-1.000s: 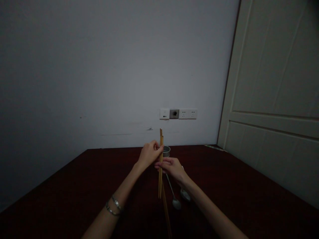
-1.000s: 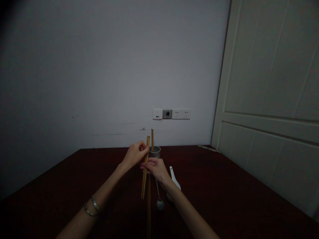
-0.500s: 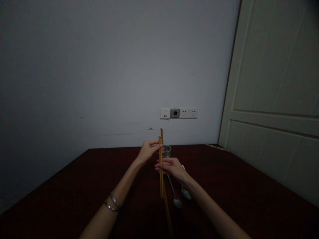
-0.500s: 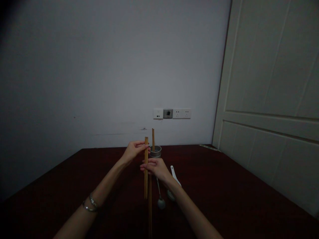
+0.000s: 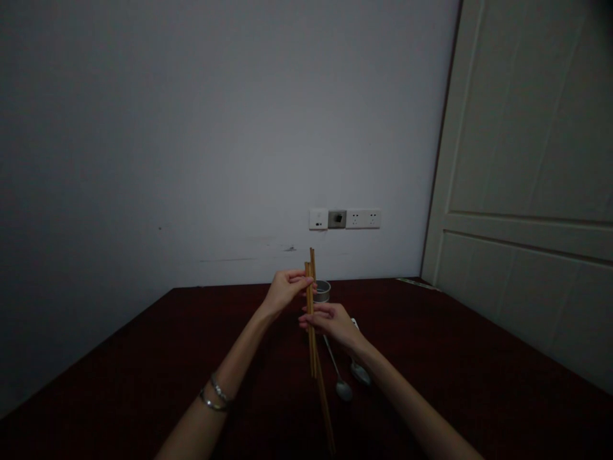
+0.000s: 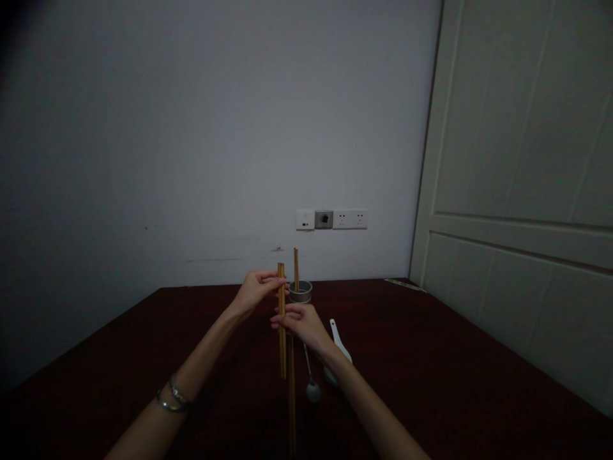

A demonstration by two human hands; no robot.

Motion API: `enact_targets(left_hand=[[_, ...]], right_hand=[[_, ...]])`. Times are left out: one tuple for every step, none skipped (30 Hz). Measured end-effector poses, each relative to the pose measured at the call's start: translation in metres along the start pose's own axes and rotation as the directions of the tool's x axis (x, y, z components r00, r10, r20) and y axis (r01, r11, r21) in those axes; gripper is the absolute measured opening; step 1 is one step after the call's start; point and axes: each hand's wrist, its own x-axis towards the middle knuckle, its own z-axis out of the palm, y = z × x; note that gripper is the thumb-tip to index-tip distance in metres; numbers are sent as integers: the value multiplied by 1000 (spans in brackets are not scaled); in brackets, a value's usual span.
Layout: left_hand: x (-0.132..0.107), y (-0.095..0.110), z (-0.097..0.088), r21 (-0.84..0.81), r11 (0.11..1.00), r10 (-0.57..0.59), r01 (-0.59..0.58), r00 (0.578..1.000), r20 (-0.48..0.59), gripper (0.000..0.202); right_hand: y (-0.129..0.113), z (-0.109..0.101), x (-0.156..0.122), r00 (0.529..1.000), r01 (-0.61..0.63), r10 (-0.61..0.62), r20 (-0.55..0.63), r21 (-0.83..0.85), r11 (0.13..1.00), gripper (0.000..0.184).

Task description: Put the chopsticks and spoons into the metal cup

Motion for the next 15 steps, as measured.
enact_targets(left_hand=[[0,0,0,-2,1000,5,-5,1000,-5,25],[0,1,0,-2,1000,12,-12,1000,-8,25],[0,1,0,1,1000,21,-21,1000,-7,25],[0,2,-1,6,1000,30,-30,1000,-3,26],[0,3,0,15,999,41,-41,999,2,26],[-1,4,0,25,998,51,-51,999,6,26],[-1,6,0,36,998,58,-59,998,11,26],[-2,7,0,44,997,64,-65,998,14,25],[-3,8,1,49,996,69,-70,997,18,25],[-3,10,1,50,996,73,-74,997,21,25],[-4,11,2,50,996,76,-77,997,25,26],[-4,11,3,46,996,76,-77,997,32,27],[-5,11,4,40,996,74,-76,996,39,28],[-5,12,5,33,997,73,-75,996,47,30],[-6,11,6,27,997,74,-76,996,51,32]], right_hand=[[-2,0,-1,1000,14,-14,-3,-22,1000,45],[-4,-2,-2,1000,28,-28,-10,-48,998,45],[-8,-3,-3,999,39,-41,-24,-75,996,45],[-12,-6,-3,998,49,-54,-41,-98,994,46],[-17,-9,-3,996,62,-70,-63,-116,991,45],[-22,-12,-3,992,81,-93,-87,-134,988,45],[-29,-15,-3,986,107,-125,-112,-156,982,43],[-36,-18,-3,977,141,-166,-134,-183,973,42],[-44,-20,-2,965,178,-213,-153,-213,961,40],[-52,-21,-1,950,218,-263,-168,-245,945,39],[-61,-22,0,933,257,-313,-178,-277,926,39],[-69,-21,1,916,297,-360,-176,-306,904,40],[-76,-19,3,898,337,-407,-166,-334,880,41],[-82,-16,4,880,374,-450,-151,-363,853,42],[-88,-13,6,861,406,-490,-135,-397,823,42]])
